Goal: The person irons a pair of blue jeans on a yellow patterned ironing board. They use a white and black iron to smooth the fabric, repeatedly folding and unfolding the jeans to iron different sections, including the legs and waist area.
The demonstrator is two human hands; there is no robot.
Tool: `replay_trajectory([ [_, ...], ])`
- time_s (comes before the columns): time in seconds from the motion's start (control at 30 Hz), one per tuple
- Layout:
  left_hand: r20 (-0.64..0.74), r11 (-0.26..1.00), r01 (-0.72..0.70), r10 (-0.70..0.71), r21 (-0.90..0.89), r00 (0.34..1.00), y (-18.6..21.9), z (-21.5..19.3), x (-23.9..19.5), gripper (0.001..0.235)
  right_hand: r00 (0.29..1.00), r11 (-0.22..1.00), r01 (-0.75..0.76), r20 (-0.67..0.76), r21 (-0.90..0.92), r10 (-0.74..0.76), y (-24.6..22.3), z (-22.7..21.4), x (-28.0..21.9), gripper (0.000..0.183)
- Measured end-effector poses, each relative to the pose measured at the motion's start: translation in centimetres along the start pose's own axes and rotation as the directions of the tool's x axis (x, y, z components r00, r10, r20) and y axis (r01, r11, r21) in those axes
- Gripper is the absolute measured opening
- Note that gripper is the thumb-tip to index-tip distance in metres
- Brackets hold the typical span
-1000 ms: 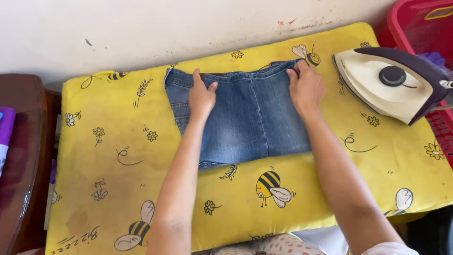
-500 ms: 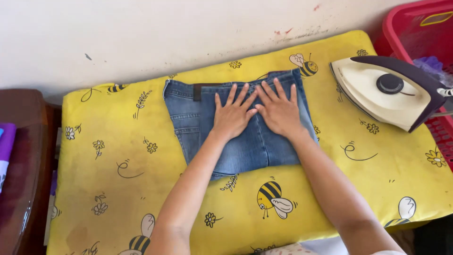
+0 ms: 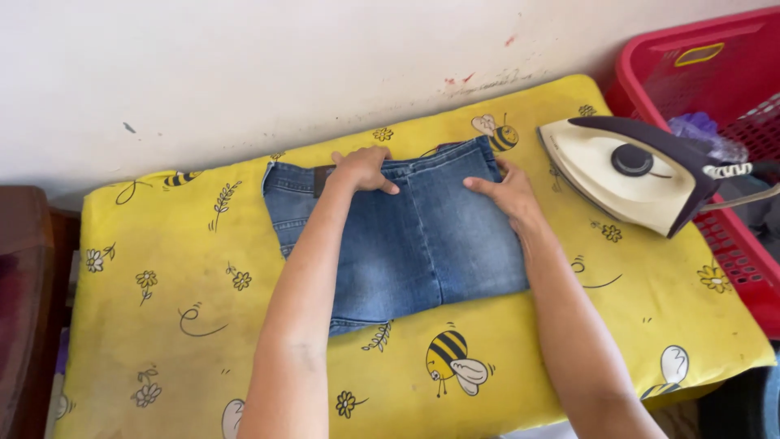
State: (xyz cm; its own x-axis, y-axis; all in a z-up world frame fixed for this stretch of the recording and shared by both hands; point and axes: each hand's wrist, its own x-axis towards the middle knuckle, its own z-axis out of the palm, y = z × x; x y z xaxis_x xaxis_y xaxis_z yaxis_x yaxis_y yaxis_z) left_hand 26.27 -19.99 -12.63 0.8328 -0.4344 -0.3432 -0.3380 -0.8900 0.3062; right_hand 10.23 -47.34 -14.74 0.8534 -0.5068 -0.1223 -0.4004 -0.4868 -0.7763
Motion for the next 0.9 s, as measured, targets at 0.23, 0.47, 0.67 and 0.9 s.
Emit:
replay_trajectory([
  [0.23,-0.408,0.926,-0.371,0.369,0.078,0.835,5.5,-10.7,-11.3,0.062,0.964,0.671,0.253,-0.124,0.697,-0.235,-9.4,-8.0,-9.5,0.052],
  [0.47,-0.597,0.575,-0.349,0.800,0.740,0.054,8.9,-16.5,-22.5,0.020,0.204,0.277,0.901,-0.238,-0.334,-0.950,-13.7,-13.5,-23.3,0.024],
  [0.67,-0.336,0.376,-0.295,0.925,0.878,0.178,-1.1,-4.5,-21.3,0.019,0.311,0.222,0.915,0.241,-0.336,-0.919,-10.6,-2.7,-30.3,0.036],
  [0.9,-0.131,0.769,-0.245,0.391,0.590,0.911,1.7,-1.1,-24.8,0.027,0.374,0.559,0.823,0.841,-0.106,-0.392,-10.0,-4.2,-24.1,0.072],
])
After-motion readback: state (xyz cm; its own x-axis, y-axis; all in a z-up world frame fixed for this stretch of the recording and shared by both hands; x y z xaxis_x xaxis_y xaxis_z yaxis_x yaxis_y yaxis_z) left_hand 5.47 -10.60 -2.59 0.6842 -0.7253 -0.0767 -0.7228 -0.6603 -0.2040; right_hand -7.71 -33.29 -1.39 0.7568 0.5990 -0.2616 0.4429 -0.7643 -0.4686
